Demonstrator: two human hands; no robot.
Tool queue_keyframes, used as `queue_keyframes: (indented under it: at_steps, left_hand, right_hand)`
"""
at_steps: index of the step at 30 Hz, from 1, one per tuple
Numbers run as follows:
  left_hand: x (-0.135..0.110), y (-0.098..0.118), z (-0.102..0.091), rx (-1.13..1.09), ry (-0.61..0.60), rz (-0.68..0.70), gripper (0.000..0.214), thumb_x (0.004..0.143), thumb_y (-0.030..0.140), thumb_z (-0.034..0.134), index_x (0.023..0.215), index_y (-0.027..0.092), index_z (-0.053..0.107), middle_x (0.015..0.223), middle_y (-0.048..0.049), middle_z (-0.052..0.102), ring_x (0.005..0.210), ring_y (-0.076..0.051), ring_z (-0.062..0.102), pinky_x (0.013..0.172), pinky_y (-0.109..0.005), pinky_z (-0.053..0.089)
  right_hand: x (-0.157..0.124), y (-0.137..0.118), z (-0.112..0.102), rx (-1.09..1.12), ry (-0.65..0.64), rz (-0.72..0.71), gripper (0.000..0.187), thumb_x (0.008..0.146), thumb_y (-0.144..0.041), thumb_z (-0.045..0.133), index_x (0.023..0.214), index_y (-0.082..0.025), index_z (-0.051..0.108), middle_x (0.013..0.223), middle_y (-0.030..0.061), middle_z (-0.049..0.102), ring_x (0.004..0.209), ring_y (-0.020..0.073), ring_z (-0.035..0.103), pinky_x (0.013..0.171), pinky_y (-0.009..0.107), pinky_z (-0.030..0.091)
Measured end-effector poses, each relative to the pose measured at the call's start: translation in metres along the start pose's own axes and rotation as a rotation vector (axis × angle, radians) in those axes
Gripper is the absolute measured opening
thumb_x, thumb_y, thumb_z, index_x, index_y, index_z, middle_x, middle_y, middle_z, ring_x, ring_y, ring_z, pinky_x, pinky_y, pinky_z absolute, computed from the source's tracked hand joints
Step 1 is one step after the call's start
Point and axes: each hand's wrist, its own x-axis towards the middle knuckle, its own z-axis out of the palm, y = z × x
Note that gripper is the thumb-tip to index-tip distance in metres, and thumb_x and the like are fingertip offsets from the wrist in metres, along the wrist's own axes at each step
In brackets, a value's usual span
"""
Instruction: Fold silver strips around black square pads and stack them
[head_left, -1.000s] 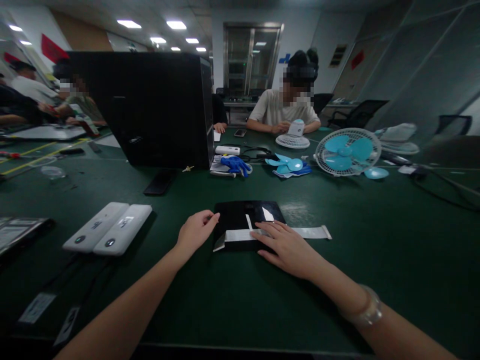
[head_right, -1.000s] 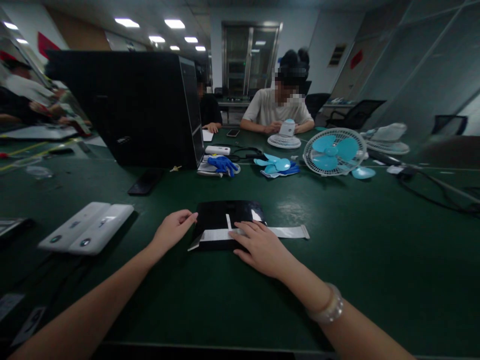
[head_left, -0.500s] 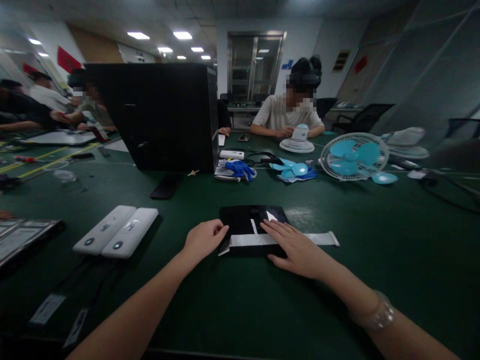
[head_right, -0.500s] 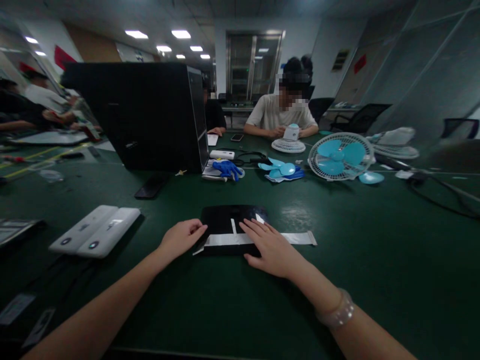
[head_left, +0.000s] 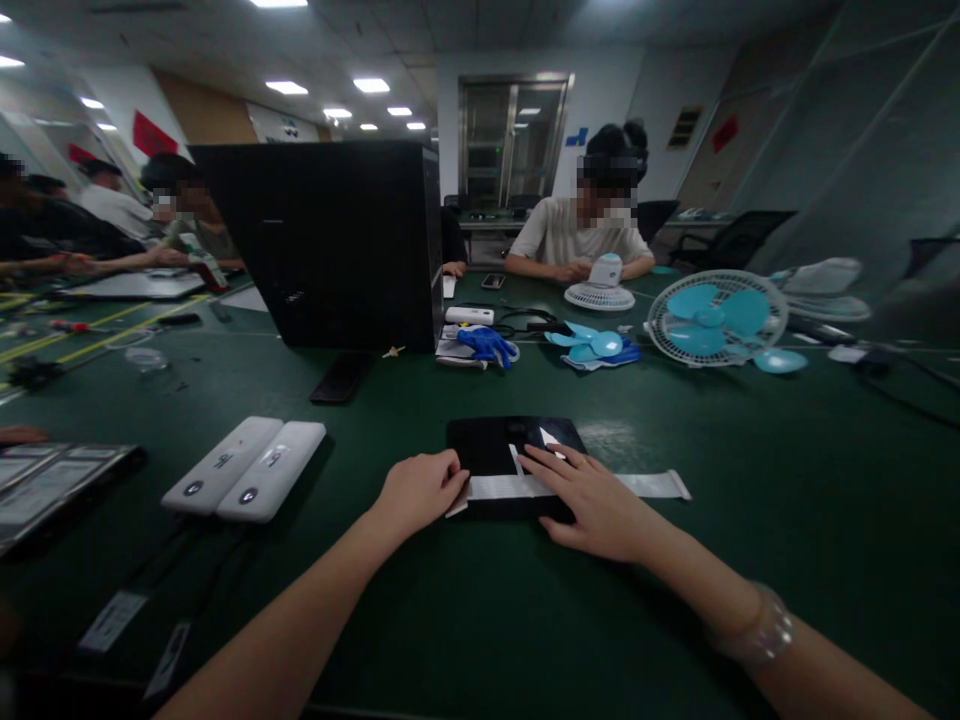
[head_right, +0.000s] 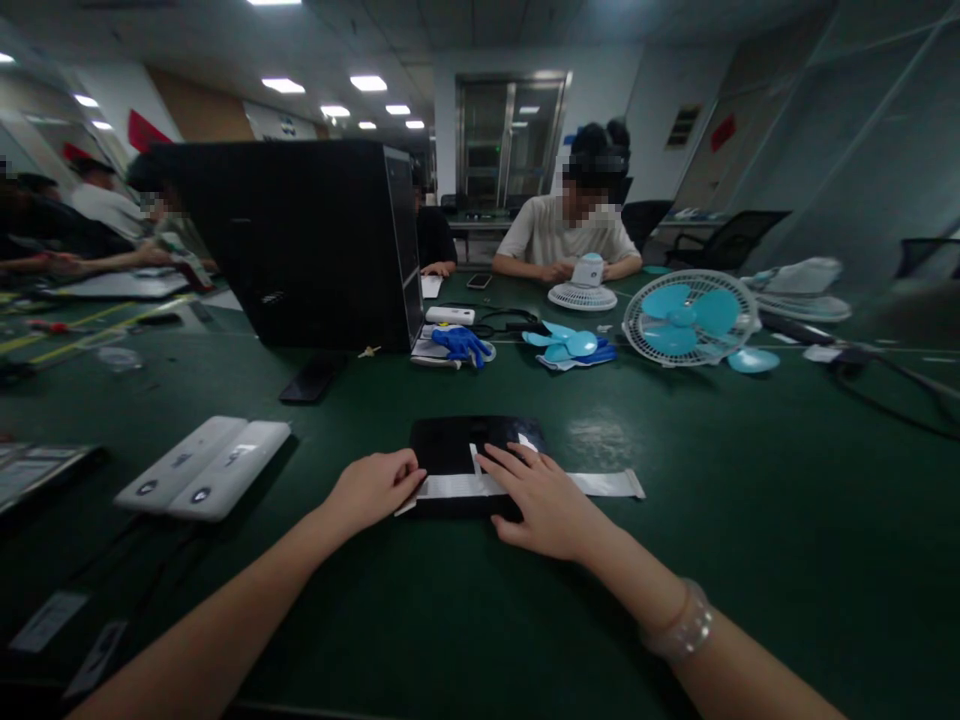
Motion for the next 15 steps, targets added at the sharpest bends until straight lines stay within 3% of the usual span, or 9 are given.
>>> queue_keyframes:
  at_steps: [9, 15]
  left_hand:
    - [0.001, 0.0, 0.0, -0.011, -0.015, -0.016, 0.028, 0.092, 0.044, 0.041, 0.09, 0.023, 0.06, 0.081, -0.0027, 0.067, 0.073, -0.019, 0.061, 0.059, -0.027, 0.04]
    - [0.001, 0.0, 0.001, -0.019, 0.019, -0.027, 0.034, 0.095, 0.045, 0.035, 0.087, 0.021, 0.058, 0.08, -0.0024, 0.065, 0.071, -0.018, 0.061, 0.06, -0.027, 0.039]
  right_hand:
    - [0.003, 0.007, -0.003, 0.064, -0.047, -0.02, 0.083, 0.081, -0.053, 0.055, 0.152, -0.026, 0.021, 0.155, 0.0044, 0.022, 0.138, 0.0328, 0.022, 0.11, 0.055, 0.024]
    - [0.008, 0.016, -0.005, 0.075, -0.027, -0.017, 0.091, 0.076, -0.064, 0.056, 0.151, -0.024, 0.024, 0.151, 0.0069, 0.03, 0.135, 0.0336, 0.029, 0.11, 0.054, 0.023]
